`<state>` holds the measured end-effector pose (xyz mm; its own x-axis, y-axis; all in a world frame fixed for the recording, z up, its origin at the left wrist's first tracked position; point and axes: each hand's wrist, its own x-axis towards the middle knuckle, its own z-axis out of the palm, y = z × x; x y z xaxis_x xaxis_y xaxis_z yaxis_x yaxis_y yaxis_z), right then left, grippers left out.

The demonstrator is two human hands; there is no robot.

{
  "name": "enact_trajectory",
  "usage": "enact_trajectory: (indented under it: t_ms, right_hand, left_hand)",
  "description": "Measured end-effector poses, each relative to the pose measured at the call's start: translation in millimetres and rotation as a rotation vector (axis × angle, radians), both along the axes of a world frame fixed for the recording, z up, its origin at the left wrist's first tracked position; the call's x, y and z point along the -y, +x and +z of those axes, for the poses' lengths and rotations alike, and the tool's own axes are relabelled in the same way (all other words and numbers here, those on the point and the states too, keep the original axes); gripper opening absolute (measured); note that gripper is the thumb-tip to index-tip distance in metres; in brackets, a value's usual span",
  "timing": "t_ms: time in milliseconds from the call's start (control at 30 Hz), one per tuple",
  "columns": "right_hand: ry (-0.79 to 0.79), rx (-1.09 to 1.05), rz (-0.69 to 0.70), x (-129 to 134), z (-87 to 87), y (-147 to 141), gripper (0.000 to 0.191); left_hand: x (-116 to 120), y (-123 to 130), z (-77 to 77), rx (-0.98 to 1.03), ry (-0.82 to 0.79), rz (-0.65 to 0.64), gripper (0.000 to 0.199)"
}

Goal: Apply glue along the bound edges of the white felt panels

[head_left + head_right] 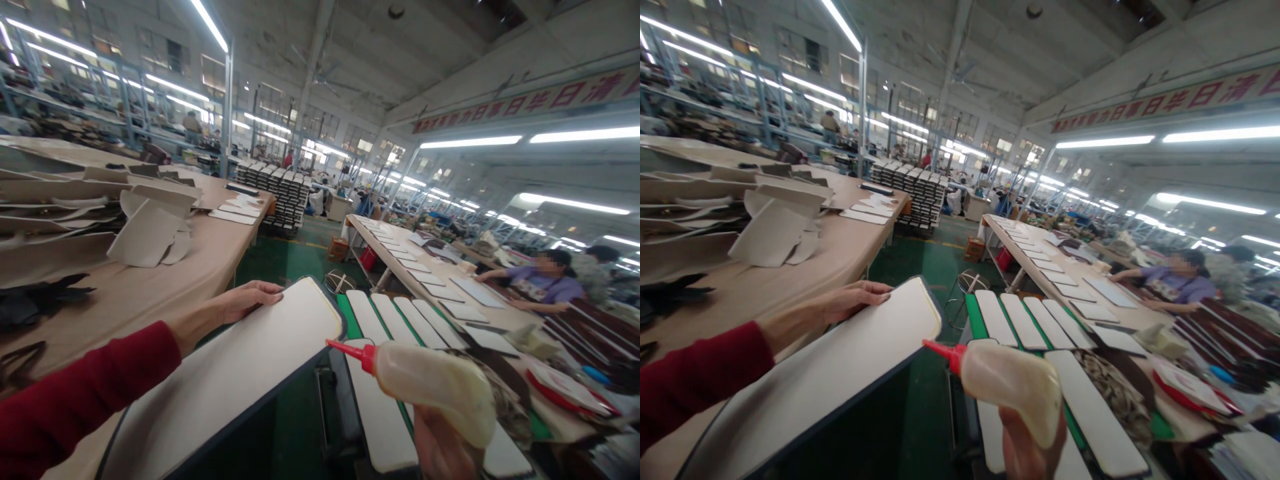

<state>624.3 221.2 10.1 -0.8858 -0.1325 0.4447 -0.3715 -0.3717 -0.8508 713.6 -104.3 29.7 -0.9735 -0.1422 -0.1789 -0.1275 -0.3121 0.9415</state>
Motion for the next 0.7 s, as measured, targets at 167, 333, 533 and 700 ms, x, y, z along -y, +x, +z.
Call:
enact_trajectory:
  t_ms: [167,333,533,700]
  right_hand:
    - [-0.157,0.000,0.023,10.3,3.6,-3.7,0.059]
    - [-0.216,-0.016,0.031,17.8,2.4,-6.9,0.059]
    - [-0.230,0.038,0.068,23.7,2.8,-5.6,0.053]
    - [-0.229,0.070,0.084,26.1,1.9,-6.7,0.053]
  left_hand:
    - [-2.3,1.7,0.7,0.028,-0.015,0.052,0.042]
    - [-2.4,3.5,0.2,0.044,-0.017,0.098,0.045]
    - [0.4,5.6,-4.0,0.048,-0.006,0.127,0.039]
    - [3.1,5.6,-8.4,0.041,0.007,0.114,0.039]
